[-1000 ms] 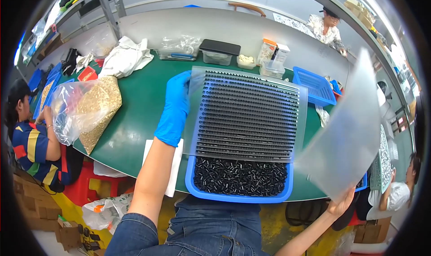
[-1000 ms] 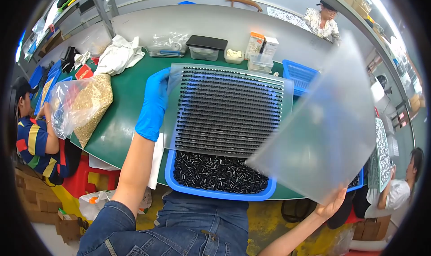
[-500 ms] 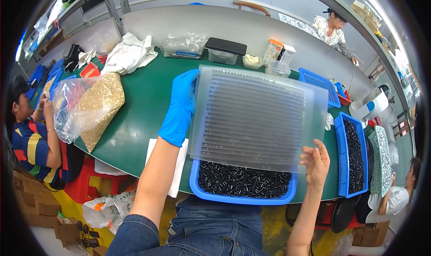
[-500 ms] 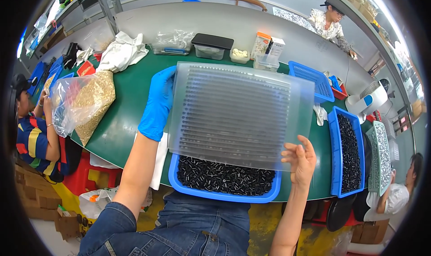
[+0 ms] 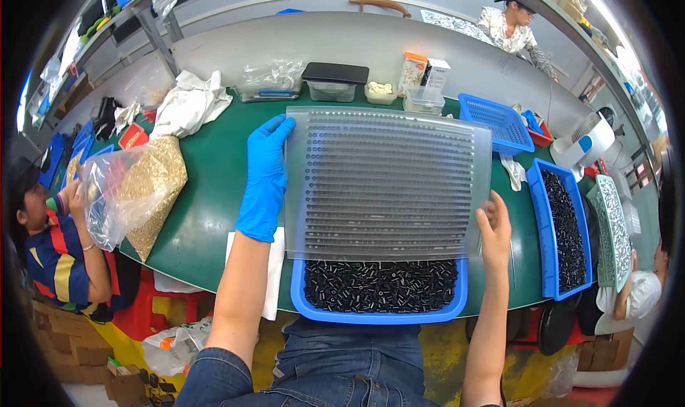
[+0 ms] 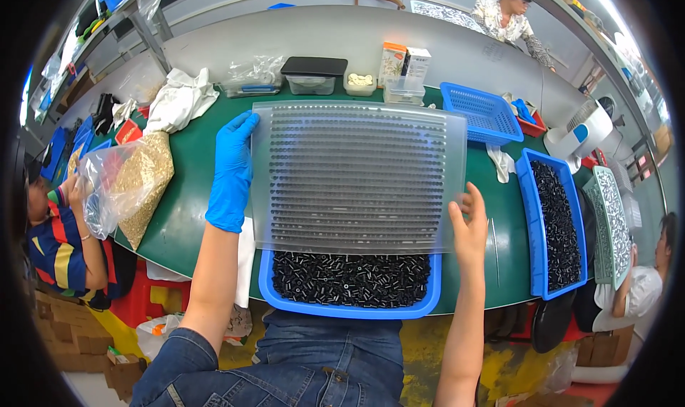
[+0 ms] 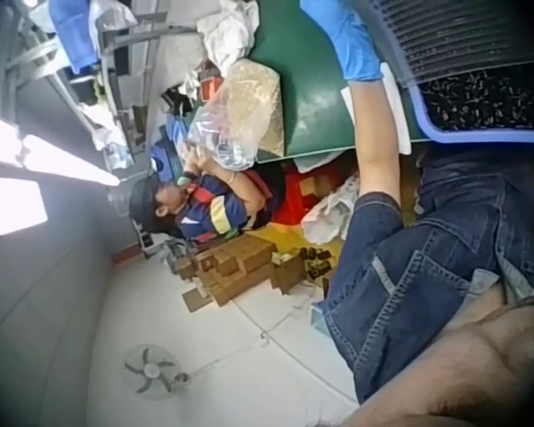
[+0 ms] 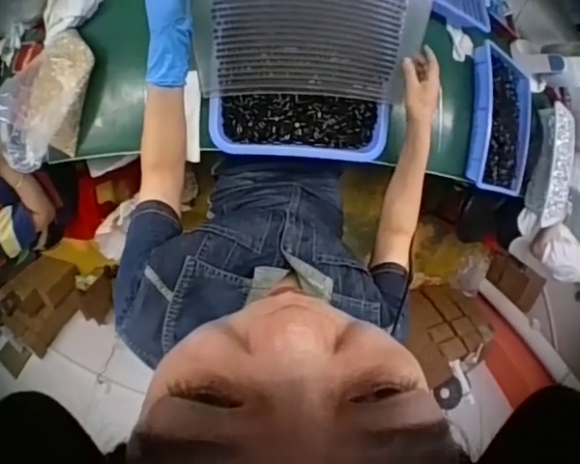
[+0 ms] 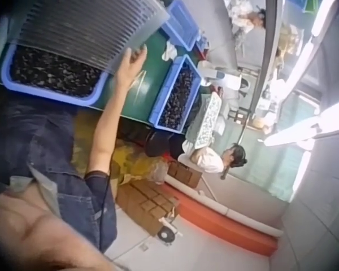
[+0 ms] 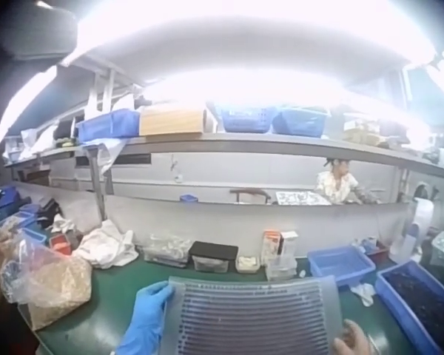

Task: Sorting and arranging small black components into a template grid using a metal probe.

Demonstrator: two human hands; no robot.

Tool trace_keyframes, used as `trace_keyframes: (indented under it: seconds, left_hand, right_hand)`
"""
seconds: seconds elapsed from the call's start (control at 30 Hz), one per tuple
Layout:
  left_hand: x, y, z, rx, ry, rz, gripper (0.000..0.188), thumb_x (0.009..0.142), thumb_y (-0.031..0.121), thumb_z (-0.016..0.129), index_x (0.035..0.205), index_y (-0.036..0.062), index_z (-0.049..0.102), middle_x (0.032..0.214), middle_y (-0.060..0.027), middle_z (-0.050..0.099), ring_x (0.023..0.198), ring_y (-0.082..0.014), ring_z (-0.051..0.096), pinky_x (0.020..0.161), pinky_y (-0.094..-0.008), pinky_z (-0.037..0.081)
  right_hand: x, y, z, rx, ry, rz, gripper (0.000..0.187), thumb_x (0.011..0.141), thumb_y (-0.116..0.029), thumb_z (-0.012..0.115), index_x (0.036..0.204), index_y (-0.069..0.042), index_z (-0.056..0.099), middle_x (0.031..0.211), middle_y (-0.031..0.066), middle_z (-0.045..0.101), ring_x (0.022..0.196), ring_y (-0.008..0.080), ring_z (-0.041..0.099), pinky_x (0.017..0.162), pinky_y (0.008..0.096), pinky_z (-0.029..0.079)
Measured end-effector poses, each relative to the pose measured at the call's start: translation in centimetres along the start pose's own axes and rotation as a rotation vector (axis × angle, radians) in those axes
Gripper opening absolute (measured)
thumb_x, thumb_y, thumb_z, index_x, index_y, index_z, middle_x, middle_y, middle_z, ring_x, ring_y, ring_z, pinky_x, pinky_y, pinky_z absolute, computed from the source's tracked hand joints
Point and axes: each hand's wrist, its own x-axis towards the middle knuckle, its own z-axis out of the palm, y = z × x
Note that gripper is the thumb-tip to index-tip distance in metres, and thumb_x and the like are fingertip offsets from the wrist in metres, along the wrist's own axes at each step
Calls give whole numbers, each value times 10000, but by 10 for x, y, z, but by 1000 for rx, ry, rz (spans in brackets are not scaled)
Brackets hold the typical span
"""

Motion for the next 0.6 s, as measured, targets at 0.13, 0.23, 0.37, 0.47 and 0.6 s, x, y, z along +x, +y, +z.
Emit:
trace_keyframes:
  seconds: [0.13,0.23,0.37,0.47,0.6]
  left_hand:
    - [-2,8,-3,-20,-69,-24,338,877,113,714,1159,-60,645,1035,-118,695,872,-161,652,803,-278,529]
    - [-1,15,5,-3,-58,32,326,893,123,693,1163,-54,648,1039,-112,696,884,-164,651,809,-278,527]
    - [29,30,30,2,-55,93,303,917,128,663,1165,-44,653,1054,-94,696,900,-158,646,826,-270,518]
    - [39,37,48,-62,-102,200,293,931,131,652,1169,-38,650,1077,-82,687,925,-147,637,851,-264,507]
    - [56,27,42,-207,-197,308,218,958,87,601,1140,-17,661,1087,-94,682,986,-182,649,929,-297,510]
  right_hand:
    - [11,-11,5,238,-200,214,384,991,-152,551,1333,17,502,1006,52,665,849,127,639,759,270,508]
    - [15,-11,6,268,-174,219,341,991,-161,555,1289,5,545,1006,48,675,844,112,636,756,265,503]
    - [49,-8,17,368,-99,155,288,964,-170,615,1199,-4,606,953,24,660,821,89,592,729,258,475]
    - [78,-9,35,499,-30,-6,267,971,-151,602,1190,3,603,980,15,660,868,90,602,801,255,477]
    - [95,7,48,586,-10,-127,215,983,-144,588,1148,-6,590,1019,1,630,926,92,572,864,245,444]
